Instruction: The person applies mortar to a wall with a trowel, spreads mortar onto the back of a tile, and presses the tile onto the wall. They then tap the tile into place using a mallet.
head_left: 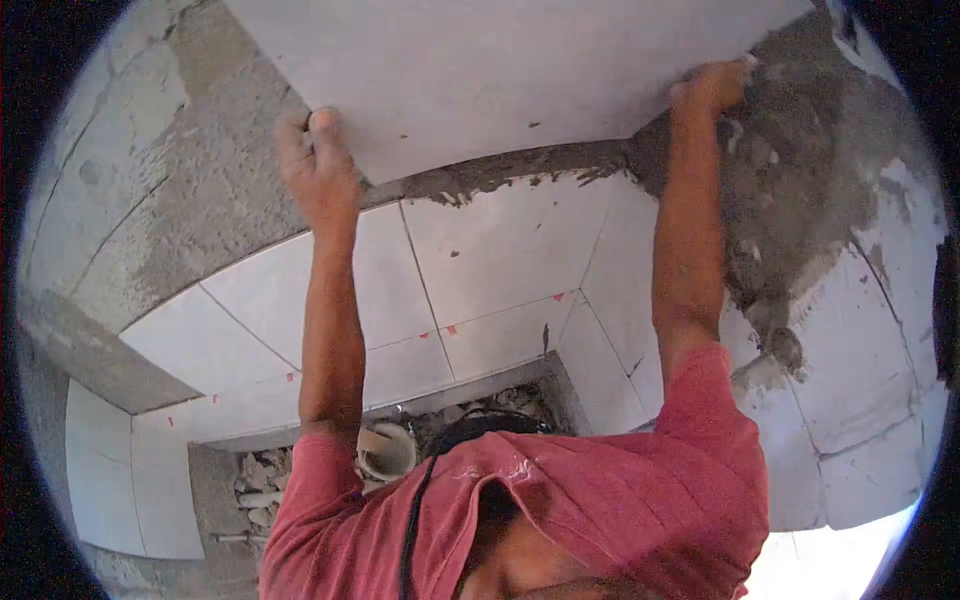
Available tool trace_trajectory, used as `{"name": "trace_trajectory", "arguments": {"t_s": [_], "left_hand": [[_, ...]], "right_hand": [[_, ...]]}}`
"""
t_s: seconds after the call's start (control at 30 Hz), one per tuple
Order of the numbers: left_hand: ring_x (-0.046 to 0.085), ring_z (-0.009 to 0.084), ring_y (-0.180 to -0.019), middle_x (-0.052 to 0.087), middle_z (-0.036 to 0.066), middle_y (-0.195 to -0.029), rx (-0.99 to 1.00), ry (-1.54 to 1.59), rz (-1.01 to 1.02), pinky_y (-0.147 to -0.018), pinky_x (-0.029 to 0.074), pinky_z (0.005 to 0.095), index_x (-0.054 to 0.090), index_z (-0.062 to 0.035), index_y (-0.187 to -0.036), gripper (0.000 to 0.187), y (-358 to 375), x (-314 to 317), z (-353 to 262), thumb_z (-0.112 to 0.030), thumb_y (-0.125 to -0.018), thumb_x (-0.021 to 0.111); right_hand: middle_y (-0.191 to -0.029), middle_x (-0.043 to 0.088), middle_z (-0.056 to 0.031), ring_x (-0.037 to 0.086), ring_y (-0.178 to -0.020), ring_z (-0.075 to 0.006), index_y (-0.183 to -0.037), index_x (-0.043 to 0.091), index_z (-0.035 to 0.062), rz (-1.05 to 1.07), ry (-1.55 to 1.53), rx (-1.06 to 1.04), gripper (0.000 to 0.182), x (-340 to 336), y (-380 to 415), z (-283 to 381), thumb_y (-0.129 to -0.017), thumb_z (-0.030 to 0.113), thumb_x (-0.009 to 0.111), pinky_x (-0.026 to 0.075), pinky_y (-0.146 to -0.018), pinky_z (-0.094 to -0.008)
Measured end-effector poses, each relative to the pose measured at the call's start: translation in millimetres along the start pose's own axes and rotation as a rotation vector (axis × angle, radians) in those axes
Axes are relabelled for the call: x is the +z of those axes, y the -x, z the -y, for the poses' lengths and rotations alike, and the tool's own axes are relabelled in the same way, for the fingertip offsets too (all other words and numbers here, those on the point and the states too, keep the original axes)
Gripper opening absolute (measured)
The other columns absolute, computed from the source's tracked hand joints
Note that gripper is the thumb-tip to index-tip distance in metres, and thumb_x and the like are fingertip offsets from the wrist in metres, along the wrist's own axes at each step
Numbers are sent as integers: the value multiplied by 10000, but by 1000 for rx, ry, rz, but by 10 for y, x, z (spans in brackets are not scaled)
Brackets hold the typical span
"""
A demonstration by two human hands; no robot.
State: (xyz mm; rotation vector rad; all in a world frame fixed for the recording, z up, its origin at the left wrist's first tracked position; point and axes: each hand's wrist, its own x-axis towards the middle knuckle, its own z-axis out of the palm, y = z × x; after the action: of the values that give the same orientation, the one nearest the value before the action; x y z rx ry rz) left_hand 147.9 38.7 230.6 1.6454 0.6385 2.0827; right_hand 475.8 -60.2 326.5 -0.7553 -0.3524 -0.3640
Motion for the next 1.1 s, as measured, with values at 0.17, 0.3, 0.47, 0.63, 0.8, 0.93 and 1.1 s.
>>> {"name": "trace_trajectory", "arguments": {"t_s": [0.17,0.3,0.47,0.63,0.8,0.93,1.1], "left_hand": [[460,137,-686,491,37,-728,-25,60,-17,-645,405,298,532,-19,-866,272,-1,85,219,-286,-903,564],[455,132,-701,491,33,-735,23,-11,21,-658,404,295,525,-25,-862,290,-61,108,389,-310,-901,566],[440,118,-678,465,7,-720,-45,-56,42,-631,394,277,488,-44,-836,323,-41,184,353,-352,-907,555],[406,73,-613,438,-14,-676,-79,96,82,-550,356,233,462,-54,-815,321,-58,194,388,-348,-912,547],[397,62,-582,425,-20,-648,-100,52,65,-524,348,227,459,-58,-807,320,-87,210,374,-346,-907,555],[423,88,-581,461,-6,-655,-68,8,58,-542,376,250,516,-32,-862,303,-112,241,403,-328,-896,566],[454,104,-596,504,20,-675,-131,-32,75,-559,397,270,559,-18,-911,310,-148,233,381,-327,-887,574]], "right_hand": [[-1199,540,-170,547,-1027,-316,-1230,464,-38,-94,111,60,614,42,9,-161,-932,488,360,441,-852,-461],[-1181,545,-165,547,-1009,-313,-1233,455,-39,-123,68,82,634,159,517,161,-928,508,356,442,-848,-450],[-1160,553,-158,548,-981,-313,-1216,459,-46,-163,245,60,647,196,647,275,-926,523,350,441,-837,-436],[-1126,565,-165,555,-938,-309,-1176,477,-69,-8,68,-33,657,-21,88,-318,-925,526,356,445,-796,-419],[-1079,571,-181,554,-881,-303,-1153,479,-95,13,-28,-26,631,32,-15,-440,-934,490,386,443,-779,-415],[-1033,580,-207,548,-868,-293,-1121,482,-126,-166,7,-133,616,215,136,-464,-949,457,379,442,-771,-409],[-891,596,-215,538,-761,-273,-1007,502,-143,-34,70,-327,559,88,-146,-735,-960,399,373,444,-710,-411]]}}
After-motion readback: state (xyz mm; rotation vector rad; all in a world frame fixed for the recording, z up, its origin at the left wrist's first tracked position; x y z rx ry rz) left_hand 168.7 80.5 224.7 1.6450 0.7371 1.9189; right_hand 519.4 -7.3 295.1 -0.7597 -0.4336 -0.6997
